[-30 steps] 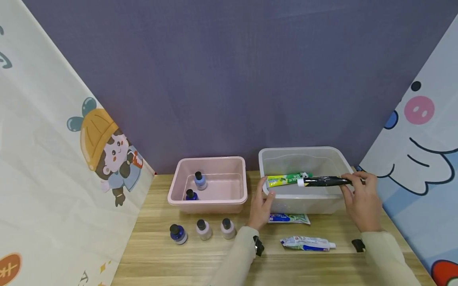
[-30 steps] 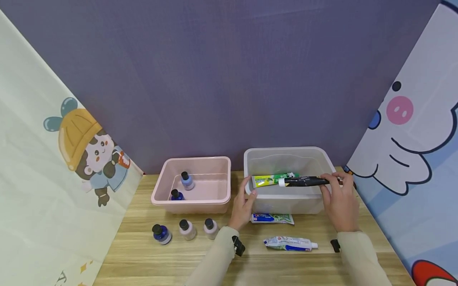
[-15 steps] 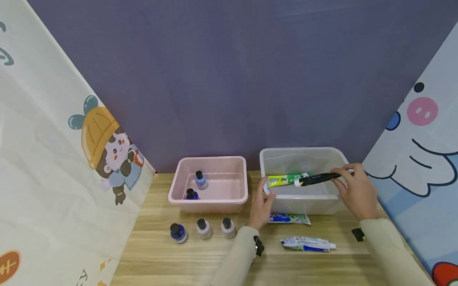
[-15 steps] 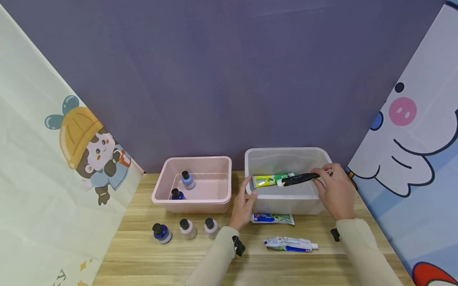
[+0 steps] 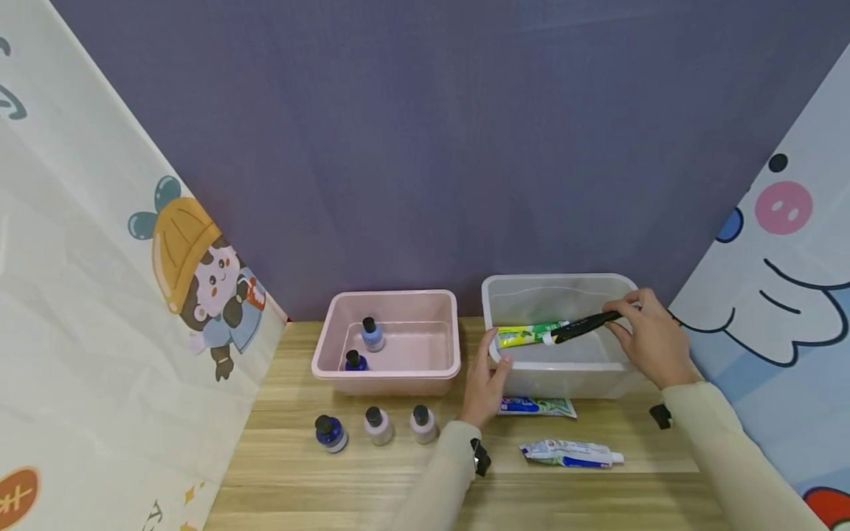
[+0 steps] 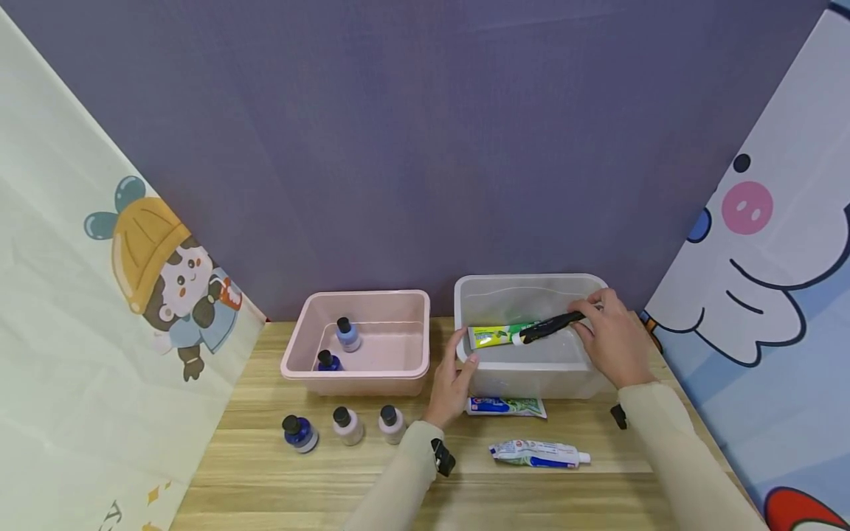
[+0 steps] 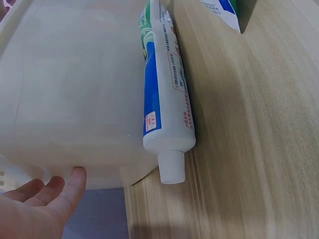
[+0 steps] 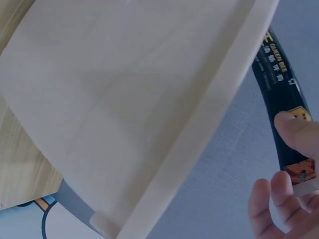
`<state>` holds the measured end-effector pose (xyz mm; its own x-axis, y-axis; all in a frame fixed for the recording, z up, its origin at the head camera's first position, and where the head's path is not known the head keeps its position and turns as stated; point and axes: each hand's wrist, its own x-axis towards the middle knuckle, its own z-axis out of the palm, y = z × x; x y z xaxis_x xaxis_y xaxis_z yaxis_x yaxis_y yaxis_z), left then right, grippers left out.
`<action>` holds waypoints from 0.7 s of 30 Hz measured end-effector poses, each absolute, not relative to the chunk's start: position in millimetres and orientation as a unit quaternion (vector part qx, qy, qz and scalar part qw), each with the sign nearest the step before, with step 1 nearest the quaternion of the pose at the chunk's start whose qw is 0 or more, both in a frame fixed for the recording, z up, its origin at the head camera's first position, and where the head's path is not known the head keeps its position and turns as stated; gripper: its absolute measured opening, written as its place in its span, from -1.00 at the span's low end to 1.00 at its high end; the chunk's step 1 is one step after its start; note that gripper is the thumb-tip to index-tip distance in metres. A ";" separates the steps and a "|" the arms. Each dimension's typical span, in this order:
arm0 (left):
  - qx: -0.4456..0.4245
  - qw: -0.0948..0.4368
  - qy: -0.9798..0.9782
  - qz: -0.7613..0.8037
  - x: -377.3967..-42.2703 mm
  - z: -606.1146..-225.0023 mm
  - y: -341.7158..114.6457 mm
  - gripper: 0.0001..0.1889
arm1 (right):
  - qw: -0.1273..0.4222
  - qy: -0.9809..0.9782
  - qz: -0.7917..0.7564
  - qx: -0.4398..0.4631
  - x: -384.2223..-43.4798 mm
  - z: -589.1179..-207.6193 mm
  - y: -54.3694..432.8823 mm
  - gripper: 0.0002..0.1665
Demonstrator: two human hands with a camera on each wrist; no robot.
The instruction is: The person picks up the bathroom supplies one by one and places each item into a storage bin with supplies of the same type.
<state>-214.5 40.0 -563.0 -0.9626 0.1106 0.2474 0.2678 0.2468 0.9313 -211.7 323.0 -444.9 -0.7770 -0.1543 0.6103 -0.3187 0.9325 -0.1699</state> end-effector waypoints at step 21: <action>-0.118 0.061 -0.788 -0.602 -213.6 -562.1 40.7 -0.42 | 0.165 -0.971 0.097 0.145 -238.9 -434.8 322.1 -0.70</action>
<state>-213.6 40.7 -562.1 -0.9648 0.1128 0.2376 0.2589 0.2480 0.9335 -238.9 322.1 -434.8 -0.9029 -0.2502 0.3494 -0.3144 0.9389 -0.1399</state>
